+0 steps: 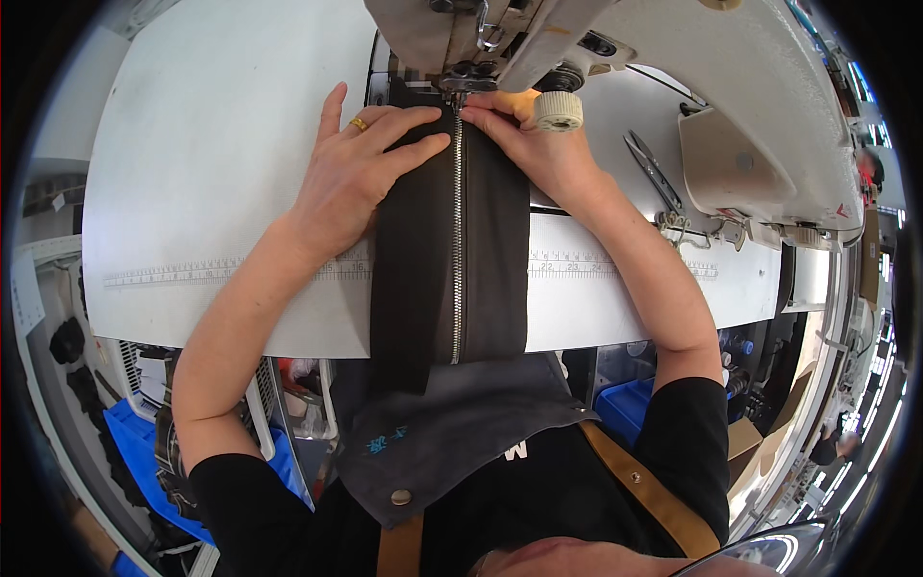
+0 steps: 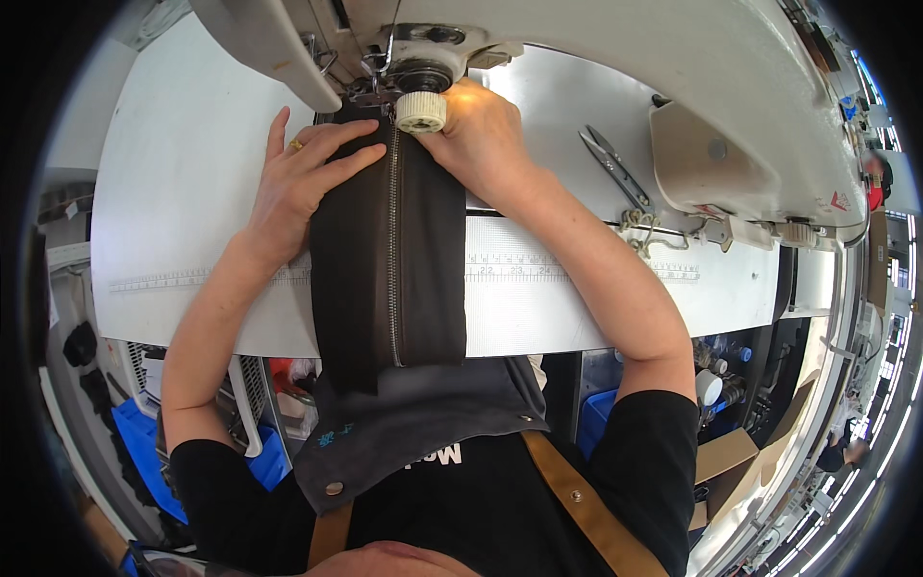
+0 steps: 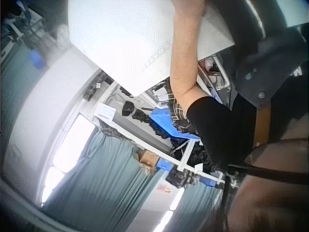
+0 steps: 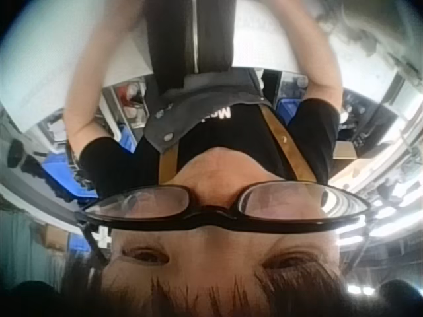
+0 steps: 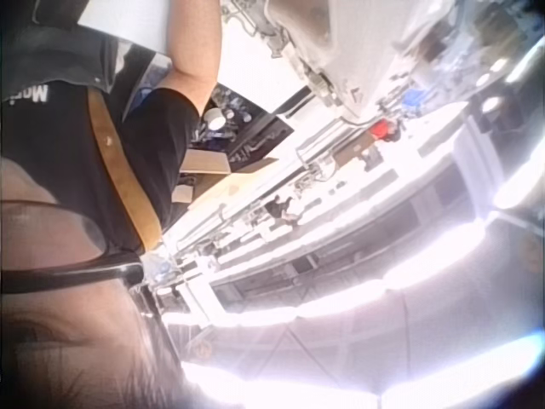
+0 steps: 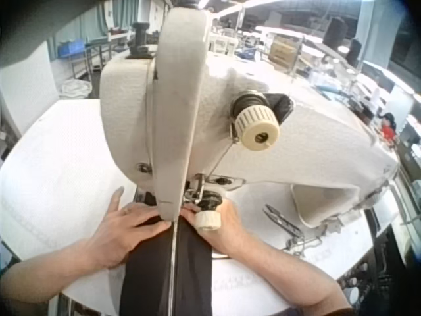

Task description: The person sews zippers onto plaid fabric pouches using an industrial sewing machine. They align the zipper with the fabric edge, guide the material under the presser foot, and stitch along the zipper teeth. The person handles multiple pouches, flipping them to sew different sides and trimming threads with scissors.

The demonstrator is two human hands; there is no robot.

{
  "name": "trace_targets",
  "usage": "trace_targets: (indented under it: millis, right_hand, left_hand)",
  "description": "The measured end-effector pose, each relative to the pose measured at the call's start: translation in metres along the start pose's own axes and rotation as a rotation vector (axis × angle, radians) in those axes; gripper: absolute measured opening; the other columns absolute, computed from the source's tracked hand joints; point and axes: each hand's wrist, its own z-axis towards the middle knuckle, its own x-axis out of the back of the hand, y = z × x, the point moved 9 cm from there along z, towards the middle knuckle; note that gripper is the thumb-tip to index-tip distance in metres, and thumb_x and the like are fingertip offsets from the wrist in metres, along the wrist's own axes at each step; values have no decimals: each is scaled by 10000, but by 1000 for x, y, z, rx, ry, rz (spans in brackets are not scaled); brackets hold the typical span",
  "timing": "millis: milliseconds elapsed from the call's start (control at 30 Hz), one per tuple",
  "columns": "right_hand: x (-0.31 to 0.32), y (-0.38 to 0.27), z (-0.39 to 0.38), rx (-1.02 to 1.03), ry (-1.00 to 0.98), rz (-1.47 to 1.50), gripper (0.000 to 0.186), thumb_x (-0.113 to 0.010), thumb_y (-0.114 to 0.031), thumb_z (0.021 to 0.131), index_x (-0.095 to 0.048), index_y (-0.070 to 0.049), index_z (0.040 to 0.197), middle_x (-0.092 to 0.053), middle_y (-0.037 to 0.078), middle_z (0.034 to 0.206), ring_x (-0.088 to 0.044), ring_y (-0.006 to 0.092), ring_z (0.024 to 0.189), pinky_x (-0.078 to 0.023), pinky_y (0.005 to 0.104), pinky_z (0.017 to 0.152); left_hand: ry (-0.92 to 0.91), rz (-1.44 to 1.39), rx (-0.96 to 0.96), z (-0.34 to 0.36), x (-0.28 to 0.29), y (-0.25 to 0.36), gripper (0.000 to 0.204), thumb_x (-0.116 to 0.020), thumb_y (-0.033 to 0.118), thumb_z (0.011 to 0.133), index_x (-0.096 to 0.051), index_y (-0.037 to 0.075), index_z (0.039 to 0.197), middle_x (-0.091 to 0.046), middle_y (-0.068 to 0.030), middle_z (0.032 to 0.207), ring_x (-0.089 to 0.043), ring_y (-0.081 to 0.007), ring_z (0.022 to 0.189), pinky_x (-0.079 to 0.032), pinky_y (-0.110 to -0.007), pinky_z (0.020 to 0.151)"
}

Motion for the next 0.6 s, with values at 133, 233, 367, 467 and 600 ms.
trace_targets:
  millis: [133,233,367,467,600]
  right_hand:
    - [1,1,-2,21,27,37,233,-633,-213,859,-667,-56,1028,-685,82,940,-651,150,825,-500,255,729]
    - [0,0,-2,-15,15,35,225,-631,-202,861,-662,-53,1028,-686,79,933,-650,147,814,-499,250,724]
    - [-4,7,-4,-7,7,40,221,-624,-194,871,-647,-49,1036,-684,66,908,-643,136,797,-494,244,715]
    - [-4,15,0,17,18,94,218,-615,-188,878,-640,-44,1040,-680,54,890,-631,119,778,-488,240,705]
    - [-4,10,-3,-7,-8,124,218,-609,-183,883,-638,-38,1042,-679,42,867,-612,97,747,-480,235,690]
  left_hand:
    - [-81,3,28,0,-6,-2,397,-563,148,784,-619,208,1173,-544,-3,1273,-520,-213,1094,-121,-570,1072]
    - [-107,13,26,-3,-8,-1,405,-584,188,786,-609,215,1189,-542,-1,1285,-509,-217,1111,-122,-579,1067]
    - [-120,29,8,-4,-11,-1,422,-608,215,774,-605,209,1196,-529,-3,1306,-508,-225,1113,-121,-585,1064]
    - [-101,32,11,-1,-11,-3,416,-597,198,784,-603,204,1200,-531,-4,1303,-507,-227,1114,-114,-589,1062]
    - [-110,44,11,-1,-11,-4,426,-584,171,783,-600,205,1207,-532,-6,1303,-504,-227,1118,-98,-589,1064]
